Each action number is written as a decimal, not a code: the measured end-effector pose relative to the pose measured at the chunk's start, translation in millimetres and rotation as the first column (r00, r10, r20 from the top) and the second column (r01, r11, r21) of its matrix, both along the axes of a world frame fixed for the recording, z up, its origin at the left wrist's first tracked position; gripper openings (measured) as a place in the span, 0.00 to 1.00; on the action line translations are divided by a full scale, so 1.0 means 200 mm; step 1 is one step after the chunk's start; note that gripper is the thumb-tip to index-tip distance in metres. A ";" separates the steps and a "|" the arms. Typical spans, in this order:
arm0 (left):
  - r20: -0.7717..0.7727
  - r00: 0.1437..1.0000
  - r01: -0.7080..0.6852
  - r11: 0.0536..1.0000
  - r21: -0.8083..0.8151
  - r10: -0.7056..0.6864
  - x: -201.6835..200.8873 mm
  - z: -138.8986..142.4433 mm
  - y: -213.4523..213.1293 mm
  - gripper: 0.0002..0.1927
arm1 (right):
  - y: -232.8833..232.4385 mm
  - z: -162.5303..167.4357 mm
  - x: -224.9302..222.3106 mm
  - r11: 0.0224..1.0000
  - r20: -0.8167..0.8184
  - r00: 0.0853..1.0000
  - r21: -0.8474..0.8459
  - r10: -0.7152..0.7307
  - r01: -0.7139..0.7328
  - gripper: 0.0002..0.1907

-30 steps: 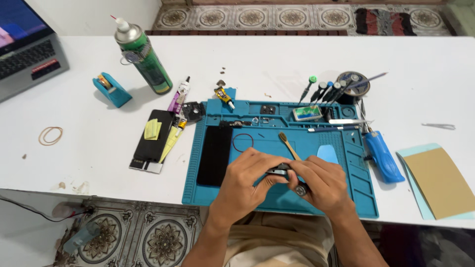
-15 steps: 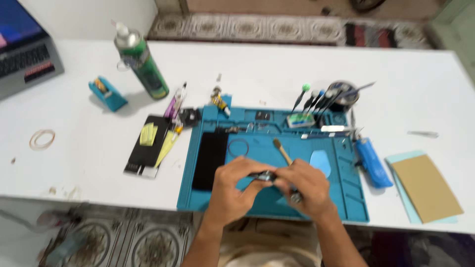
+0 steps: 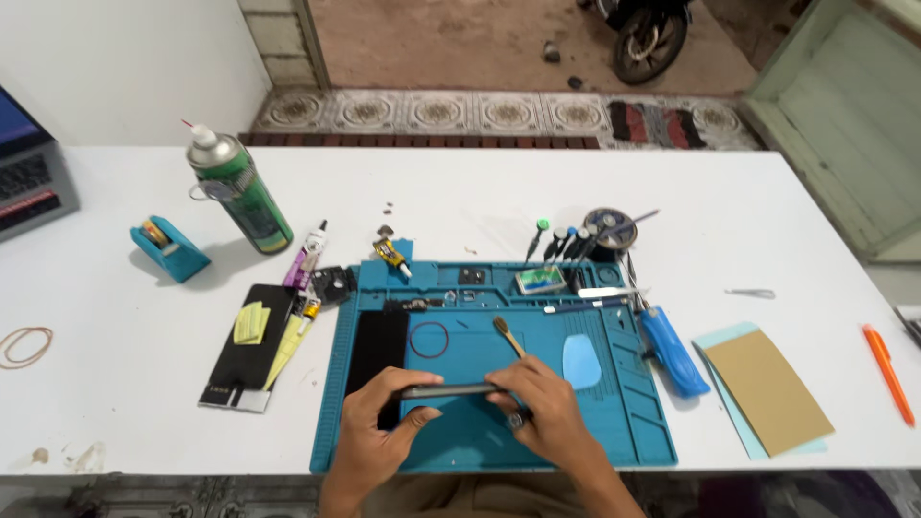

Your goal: The person pries open the back cover of a smartphone, removes the back panel and pries the battery out of the phone body using a pry tool and a screwdriver on a repair mat. They hold the phone while working the tool along the battery edge to lift it from the adhesive.

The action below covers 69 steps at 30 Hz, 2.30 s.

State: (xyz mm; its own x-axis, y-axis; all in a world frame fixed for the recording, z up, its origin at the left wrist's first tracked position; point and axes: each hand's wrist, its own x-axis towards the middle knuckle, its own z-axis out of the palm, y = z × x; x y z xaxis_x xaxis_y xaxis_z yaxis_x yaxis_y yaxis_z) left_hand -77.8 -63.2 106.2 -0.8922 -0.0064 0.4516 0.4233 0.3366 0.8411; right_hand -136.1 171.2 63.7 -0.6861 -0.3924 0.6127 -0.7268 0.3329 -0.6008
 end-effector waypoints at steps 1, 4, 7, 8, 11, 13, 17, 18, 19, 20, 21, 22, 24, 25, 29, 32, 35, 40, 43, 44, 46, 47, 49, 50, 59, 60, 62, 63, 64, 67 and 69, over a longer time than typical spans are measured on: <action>0.039 0.999 0.007 1.000 -0.011 -0.007 0.01 -0.02 -0.01 0.14 | 0.00 -0.01 0.00 1.000 -0.011 1.000 -0.006 0.011 -0.011 0.13; 0.049 0.999 -0.013 0.999 -0.030 0.014 0.00 -0.10 -0.03 0.11 | -0.01 -0.01 -0.03 1.000 -0.088 0.996 -0.022 0.007 -0.009 0.15; -0.030 0.996 -0.083 0.995 0.052 0.085 0.00 -0.22 0.02 0.09 | 0.02 -0.05 -0.06 0.992 -0.125 0.985 -0.044 -0.119 0.115 0.24; -0.013 0.994 -0.106 0.988 0.113 0.108 0.00 -0.26 0.05 0.08 | 0.03 -0.07 -0.06 0.984 -0.125 0.976 -0.051 -0.179 0.174 0.29; 0.068 0.996 -0.072 0.963 0.261 0.056 -0.04 -0.37 0.13 0.08 | 0.07 -0.16 -0.09 0.973 0.119 0.975 -0.110 -0.190 0.203 0.26; 0.099 0.992 0.040 0.933 0.357 -0.080 -0.05 -0.40 0.15 0.11 | 0.11 -0.22 -0.11 0.954 0.190 0.946 -0.096 -0.264 0.285 0.24; -0.020 0.923 0.360 0.842 0.402 -0.385 -0.14 -0.33 0.10 0.17 | 0.12 -0.24 -0.12 0.953 -0.025 0.990 -0.274 -0.138 0.126 0.22; -0.057 0.894 0.432 0.822 0.372 -0.444 -0.16 -0.29 0.09 0.22 | 0.12 -0.24 -0.12 0.957 -0.106 0.983 -0.263 -0.150 0.118 0.22; 0.041 0.884 0.433 0.849 0.302 -0.466 -0.17 -0.25 0.07 0.21 | 0.11 -0.22 -0.13 0.962 -0.193 0.968 -0.253 -0.159 0.108 0.23; 0.142 0.869 0.437 0.870 0.229 -0.474 -0.16 -0.19 0.05 0.21 | 0.11 -0.20 -0.14 0.966 -0.277 0.946 -0.241 -0.165 0.098 0.24; 0.245 0.847 0.444 0.881 0.160 -0.471 -0.15 -0.14 0.03 0.22 | 0.10 -0.18 -0.14 0.967 -0.280 0.947 -0.238 -0.160 0.093 0.24; 0.352 0.789 0.492 0.861 0.127 -0.503 -0.14 -0.11 0.01 0.23 | 0.10 -0.17 -0.14 0.969 -0.281 0.948 -0.232 -0.149 0.083 0.24; 0.554 0.646 0.587 0.805 0.080 -0.526 -0.14 -0.05 -0.02 0.32 | 0.09 -0.15 -0.14 0.974 -0.280 0.951 -0.217 -0.131 0.071 0.25; 0.520 0.651 0.602 0.793 0.090 -0.553 -0.13 -0.04 -0.02 0.33 | 0.08 -0.15 -0.14 0.976 -0.282 0.951 -0.208 -0.126 0.068 0.25; 0.354 0.762 0.543 0.833 0.108 -0.543 -0.09 -0.13 0.03 0.34 | 0.03 -0.20 -0.12 0.924 -0.063 0.963 -0.305 -0.262 0.231 0.29; 0.295 0.824 0.385 0.861 0.333 -0.483 -0.07 -0.31 0.11 0.32 | 0.00 -0.30 -0.12 0.861 0.057 0.935 -0.374 -0.350 0.345 0.26; 0.284 0.839 0.237 0.782 0.577 -0.464 -0.10 -0.50 0.16 0.31 | 0.02 -0.40 -0.15 0.826 0.215 0.914 -0.395 -0.343 0.403 0.22; 0.513 0.858 -0.125 0.962 0.245 -0.019 -0.19 -0.67 0.20 0.27 | 0.07 -0.50 -0.15 0.851 0.169 0.943 -0.408 -0.286 0.331 0.17; 0.349 0.931 -0.141 0.986 0.084 0.103 -0.22 -0.66 0.23 0.31 | 0.07 -0.52 -0.17 0.857 0.159 0.945 -0.398 -0.286 0.327 0.17; 0.303 0.942 -0.151 0.989 0.005 0.142 -0.21 -0.64 0.23 0.32 | 0.07 -0.52 -0.18 0.858 0.148 0.942 -0.390 -0.300 0.334 0.18; 0.218 0.945 -0.190 0.953 -0.235 0.242 -0.19 -0.60 0.24 0.34 | 0.08 -0.51 -0.19 0.852 0.185 0.929 -0.372 -0.322 0.369 0.19; 0.157 0.941 -0.220 0.894 -0.389 0.300 -0.19 -0.58 0.23 0.35 | 0.08 -0.50 -0.19 0.848 0.205 0.920 -0.359 -0.335 0.389 0.20; 0.150 0.925 -0.218 0.811 -0.542 0.349 -0.19 -0.55 0.23 0.36 | 0.08 -0.50 -0.19 0.833 0.295 0.881 -0.314 -0.370 0.455 0.18; 0.205 0.914 -0.185 0.811 -0.555 0.349 -0.20 -0.54 0.22 0.36 | 0.07 -0.49 -0.20 0.823 0.332 0.861 -0.298 -0.386 0.484 0.18; -0.208 0.813 -0.493 0.453 -0.743 0.543 -0.23 -0.55 0.05 0.34 | 0.01 -0.43 -0.20 0.861 0.324 0.809 0.039 -0.491 0.507 0.08; -0.321 0.752 -0.565 0.314 -0.763 0.576 -0.21 -0.55 0.03 0.37 | 0.01 -0.43 -0.20 0.862 0.284 0.820 0.056 -0.498 0.504 0.09; -0.133 0.751 -0.446 0.348 -0.825 0.647 -0.19 -0.56 0.00 0.43 | -0.01 -0.44 -0.19 0.865 0.202 0.841 0.096 -0.501 0.492 0.11; -0.047 0.736 -0.392 0.369 -0.843 0.675 -0.21 -0.56 -0.02 0.46 | -0.02 -0.44 -0.19 0.869 0.200 0.846 0.104 -0.495 0.484 0.11; -0.005 0.722 -0.383 0.394 -0.836 0.692 -0.21 -0.56 -0.05 0.45 | -0.03 -0.45 -0.18 0.872 0.199 0.849 0.112 -0.489 0.476 0.12; 0.182 0.648 -0.310 0.474 -0.824 0.740 -0.18 -0.54 -0.10 0.44 | -0.06 -0.47 -0.10 0.902 0.195 0.880 0.100 -0.433 0.421 0.15; 0.317 0.576 -0.239 0.527 -0.816 0.753 -0.20 -0.51 -0.15 0.45 | -0.10 -0.48 -0.08 0.900 0.202 0.879 0.165 -0.431 0.403 0.19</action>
